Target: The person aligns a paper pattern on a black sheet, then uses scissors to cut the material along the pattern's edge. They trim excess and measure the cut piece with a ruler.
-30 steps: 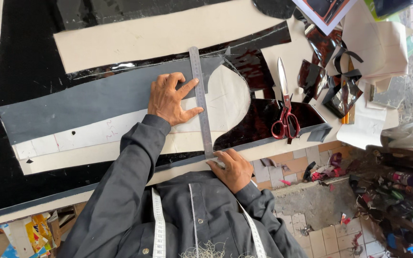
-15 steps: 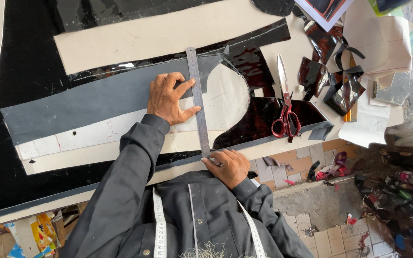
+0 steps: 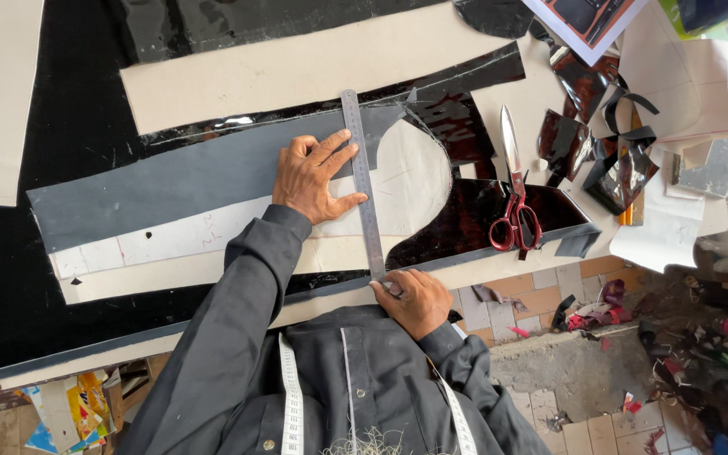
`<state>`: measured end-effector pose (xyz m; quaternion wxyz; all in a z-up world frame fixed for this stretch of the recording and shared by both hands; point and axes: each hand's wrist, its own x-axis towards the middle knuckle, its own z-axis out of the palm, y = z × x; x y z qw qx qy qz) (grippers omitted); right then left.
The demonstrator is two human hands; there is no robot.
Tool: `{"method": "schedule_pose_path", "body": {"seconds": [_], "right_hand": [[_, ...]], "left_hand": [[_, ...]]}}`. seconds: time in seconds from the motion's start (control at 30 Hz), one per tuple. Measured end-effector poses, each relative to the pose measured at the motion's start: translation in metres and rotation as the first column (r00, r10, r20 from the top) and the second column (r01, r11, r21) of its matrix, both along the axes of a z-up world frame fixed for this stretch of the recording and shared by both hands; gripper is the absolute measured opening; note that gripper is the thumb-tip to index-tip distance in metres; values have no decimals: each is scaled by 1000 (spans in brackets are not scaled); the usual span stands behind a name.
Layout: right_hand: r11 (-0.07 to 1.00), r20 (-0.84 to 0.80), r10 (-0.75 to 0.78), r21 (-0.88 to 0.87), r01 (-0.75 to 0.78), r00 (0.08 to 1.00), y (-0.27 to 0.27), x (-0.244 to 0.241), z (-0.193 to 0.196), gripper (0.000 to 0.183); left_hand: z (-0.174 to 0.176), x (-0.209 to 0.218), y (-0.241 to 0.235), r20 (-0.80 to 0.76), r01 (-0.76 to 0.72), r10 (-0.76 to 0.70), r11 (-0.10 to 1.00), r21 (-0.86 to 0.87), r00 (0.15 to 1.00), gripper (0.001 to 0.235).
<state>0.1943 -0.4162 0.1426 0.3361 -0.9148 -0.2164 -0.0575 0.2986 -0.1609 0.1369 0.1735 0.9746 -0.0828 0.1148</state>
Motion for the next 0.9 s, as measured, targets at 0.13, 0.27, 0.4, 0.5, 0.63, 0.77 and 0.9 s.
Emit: {"method": "schedule_pose_path", "body": {"seconds": [0.13, 0.27, 0.4, 0.5, 0.63, 0.77, 0.9], "right_hand": [[1000, 14, -20, 17, 20, 1000, 0, -1, 2, 20], [998, -54, -59, -9, 58, 997, 2, -2, 3, 21], [997, -61, -66, -39, 64, 996, 1, -2, 1, 22], [998, -59, -62, -20, 61, 996, 1, -1, 0, 21], [999, -33, -38, -24, 37, 999, -1, -1, -2, 21], [1000, 17, -3, -11, 4, 1000, -3, 0, -3, 22], [1000, -7, 3, -6, -3, 1000, -2, 0, -2, 21]], "left_hand": [[-2, -1, 0, 13, -6, 6, 1000, 26, 1000, 85], [-3, -1, 1, 26, -1, 0, 1000, 31, 1000, 86], [-6, 0, 1, 16, 2, -3, 1000, 19, 1000, 86], [-6, 0, 1, 20, 3, -3, 1000, 14, 1000, 86], [-6, 0, 0, 11, -5, 5, 999, 33, 1000, 85], [-5, 0, 0, 2, -5, 5, 1000, 23, 1000, 85], [-2, 0, 0, -1, -4, 4, 1000, 20, 1000, 85]]}}
